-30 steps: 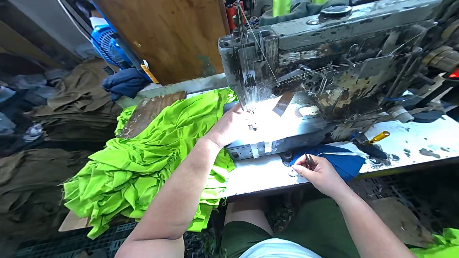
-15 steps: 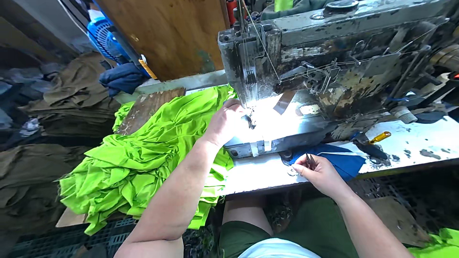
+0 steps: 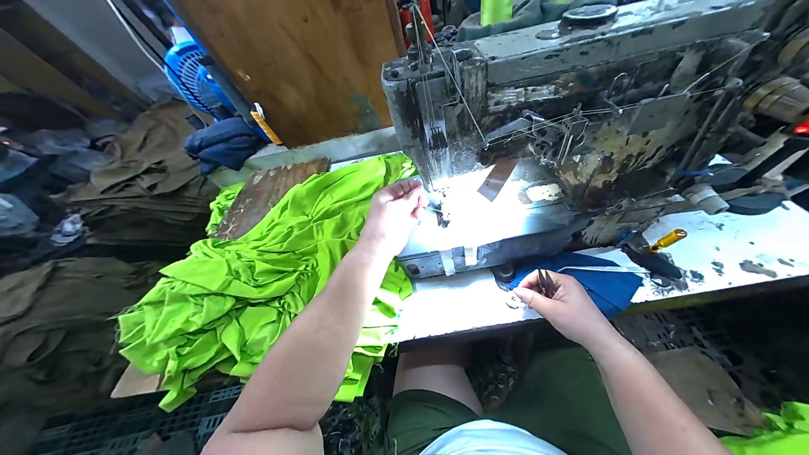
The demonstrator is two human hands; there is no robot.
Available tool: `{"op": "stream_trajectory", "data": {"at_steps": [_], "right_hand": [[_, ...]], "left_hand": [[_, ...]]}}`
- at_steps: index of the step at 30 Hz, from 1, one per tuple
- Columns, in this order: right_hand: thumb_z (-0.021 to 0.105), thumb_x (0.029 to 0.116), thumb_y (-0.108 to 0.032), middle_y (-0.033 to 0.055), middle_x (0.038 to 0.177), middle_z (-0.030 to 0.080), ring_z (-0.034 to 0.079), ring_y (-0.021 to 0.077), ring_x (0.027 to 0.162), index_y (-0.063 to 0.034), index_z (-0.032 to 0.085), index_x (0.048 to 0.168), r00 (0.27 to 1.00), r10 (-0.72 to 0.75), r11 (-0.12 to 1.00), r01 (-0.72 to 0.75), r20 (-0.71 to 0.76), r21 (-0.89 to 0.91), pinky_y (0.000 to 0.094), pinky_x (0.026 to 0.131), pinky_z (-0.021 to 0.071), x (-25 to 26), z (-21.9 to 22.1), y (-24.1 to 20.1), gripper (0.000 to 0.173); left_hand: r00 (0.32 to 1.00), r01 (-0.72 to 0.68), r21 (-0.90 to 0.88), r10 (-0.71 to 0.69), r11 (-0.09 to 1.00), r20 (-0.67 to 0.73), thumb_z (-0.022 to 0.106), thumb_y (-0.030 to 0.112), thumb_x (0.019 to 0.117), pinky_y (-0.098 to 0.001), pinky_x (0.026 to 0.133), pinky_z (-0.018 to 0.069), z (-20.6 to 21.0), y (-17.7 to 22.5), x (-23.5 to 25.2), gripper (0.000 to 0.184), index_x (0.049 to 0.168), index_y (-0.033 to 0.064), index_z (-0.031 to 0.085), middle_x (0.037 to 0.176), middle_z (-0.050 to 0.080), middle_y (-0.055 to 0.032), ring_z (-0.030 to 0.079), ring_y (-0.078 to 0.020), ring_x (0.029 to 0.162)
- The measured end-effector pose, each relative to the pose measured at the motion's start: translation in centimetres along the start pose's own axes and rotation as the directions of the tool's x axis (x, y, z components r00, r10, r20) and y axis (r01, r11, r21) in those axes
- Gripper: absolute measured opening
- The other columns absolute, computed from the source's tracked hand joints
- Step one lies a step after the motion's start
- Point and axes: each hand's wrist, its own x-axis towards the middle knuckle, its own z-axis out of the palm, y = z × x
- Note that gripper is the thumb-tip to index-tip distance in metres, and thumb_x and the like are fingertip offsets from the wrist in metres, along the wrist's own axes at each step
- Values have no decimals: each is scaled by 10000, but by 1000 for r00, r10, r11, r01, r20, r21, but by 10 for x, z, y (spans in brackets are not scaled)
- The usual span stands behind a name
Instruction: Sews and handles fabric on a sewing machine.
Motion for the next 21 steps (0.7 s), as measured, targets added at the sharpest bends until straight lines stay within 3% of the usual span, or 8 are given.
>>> {"op": "stream_trajectory", "data": {"at_steps": [4, 7, 9, 11, 13, 17, 19, 21], "right_hand": [[687, 926, -168, -109, 670, 591, 512, -40, 555, -133, 696, 908, 1000, 9, 1000, -9, -2, 3, 122, 525, 418, -1, -1, 0, 40], [685, 928, -173, -111, 669, 589, 511, -46, 556, -131, 696, 909, 1000, 9, 1000, -9, -3, -2, 121, 528, 421, -2, 1, -1, 48], [682, 930, -172, -108, 668, 589, 512, -45, 558, -130, 696, 909, 1000, 5, 1000, -5, -1, -11, 119, 530, 419, -2, 2, -2, 49], [681, 929, -181, -113, 665, 583, 510, -50, 557, -135, 697, 910, 1000, 3, 999, -4, -6, -45, 115, 529, 416, -2, 3, -3, 52], [679, 931, -189, -113, 670, 580, 509, -51, 560, -135, 696, 915, 1000, 9, 997, -9, -5, -76, 115, 532, 416, -1, 4, -4, 59], [666, 934, -197, -111, 671, 579, 513, -45, 562, -128, 690, 917, 1000, 25, 994, -25, -3, -107, 126, 536, 422, 0, 4, -6, 75], [671, 931, -196, -109, 671, 588, 520, -45, 561, -128, 690, 920, 1000, 25, 994, -26, -10, -103, 127, 535, 428, 0, 4, -6, 72], [677, 926, -179, -106, 671, 589, 520, -46, 561, -126, 688, 918, 1000, 24, 996, -25, -14, -87, 125, 534, 430, 0, 3, -5, 56]], "left_hand": [[969, -237, 502, 236, 832, 67, 579, 73, 1029, -227, 683, 519, -25, 15, 6, 124, 1077, -1, 666, 830, 659, -13, 605, -52, 696], [897, -347, 816, 418, 462, 144, 539, 46, 1039, -411, 892, 551, -56, 26, 8, 181, 1071, -55, 686, 1117, 668, -180, 669, -238, 951], [885, -341, 880, 430, 331, 180, 530, 6, 1028, -493, 957, 528, -71, 23, 10, 170, 1062, -70, 678, 1167, 644, -234, 656, -339, 1048], [902, -356, 873, 367, 332, 228, 560, 15, 1016, -538, 1001, 518, -70, 16, 9, 218, 1173, -71, 685, 1226, 649, -264, 653, -393, 1127], [880, -439, 799, 374, 411, 292, 602, 73, 1017, -483, 1017, 527, -56, 8, 6, 258, 1236, -26, 694, 1273, 659, -229, 656, -345, 1174], [784, -620, 566, 467, 544, 410, 704, 131, 947, -337, 934, 515, -26, -7, 17, 145, 970, 1, 763, 1142, 679, -156, 634, -199, 1076], [776, -631, 540, 456, 557, 436, 715, 122, 934, -363, 991, 496, -20, -14, 24, 144, 913, -15, 754, 1164, 672, -178, 621, -223, 1137], [806, -591, 551, 444, 589, 391, 744, 111, 915, -334, 944, 507, -17, -18, 25, 136, 933, -24, 746, 1168, 654, -185, 626, -200, 1078]]}}
